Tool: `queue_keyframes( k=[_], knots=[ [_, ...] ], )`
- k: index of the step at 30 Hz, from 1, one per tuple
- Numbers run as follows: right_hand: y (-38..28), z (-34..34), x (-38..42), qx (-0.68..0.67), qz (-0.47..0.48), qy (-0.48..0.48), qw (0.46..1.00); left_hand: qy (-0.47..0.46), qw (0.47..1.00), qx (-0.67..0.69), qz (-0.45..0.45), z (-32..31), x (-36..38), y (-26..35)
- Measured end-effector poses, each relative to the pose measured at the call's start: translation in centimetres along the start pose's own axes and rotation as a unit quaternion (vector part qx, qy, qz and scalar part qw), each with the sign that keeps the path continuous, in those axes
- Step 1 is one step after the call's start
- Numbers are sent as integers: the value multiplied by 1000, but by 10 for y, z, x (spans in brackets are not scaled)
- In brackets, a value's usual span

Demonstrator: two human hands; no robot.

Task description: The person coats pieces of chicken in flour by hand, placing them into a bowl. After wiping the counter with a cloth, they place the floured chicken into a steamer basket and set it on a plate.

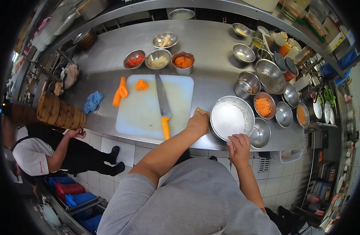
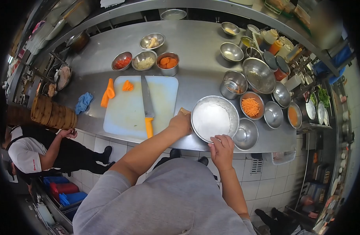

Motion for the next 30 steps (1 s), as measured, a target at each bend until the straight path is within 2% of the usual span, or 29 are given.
queue_keyframes(
  k=[2,6,8,10,12,13,15,16,18,22,24,25,27,30],
  knots=[
    [-1,0,-1,6,-4,5,1000,52,997,-37,-36,-3,2,3],
    [1,4,-1,7,0,-16,1000,51,997,-3,-60,-8,-12,-16],
    [2,6,-2,3,1,-14,1000,42,990,69,-114,-9,-18,-37],
    [2,6,-3,-26,10,-11,1000,60,991,40,-116,3,-5,-36],
    [0,5,-3,-31,5,-5,1000,153,974,-10,-169,3,2,-28],
    [-1,6,-4,-33,11,-1,999,154,973,-10,-171,0,1,-23],
    [0,6,-4,-33,12,-5,999,141,962,-119,-201,-6,-2,-5],
    [0,6,-3,-36,12,-10,999,144,961,-116,-203,-5,-2,-1],
    [-1,7,-3,-31,17,-9,999,88,968,-144,-185,-3,-1,4],
    [-3,7,-4,-16,14,-9,1000,70,964,-178,-185,-10,-9,0],
    [-2,6,-2,-14,7,-11,1000,74,986,-55,-141,-5,-7,-11],
    [-1,8,0,-13,-1,-18,1000,72,984,-59,-153,-2,-5,-15],
    [-1,12,0,-10,-10,-25,1000,99,977,123,-145,7,-2,-28],
    [-1,16,1,-8,-26,-45,999,99,969,156,-163,24,6,-39]
  ],
)
Point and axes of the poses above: each hand's wrist, its own x-axis away from the middle knuckle, its own z-axis out of the back of the hand, y = z × x, the point moved 3 cm from there along -x, towards the middle knuckle, and after that the axes turned 8 degrees about -x, right-handed, at the moved point
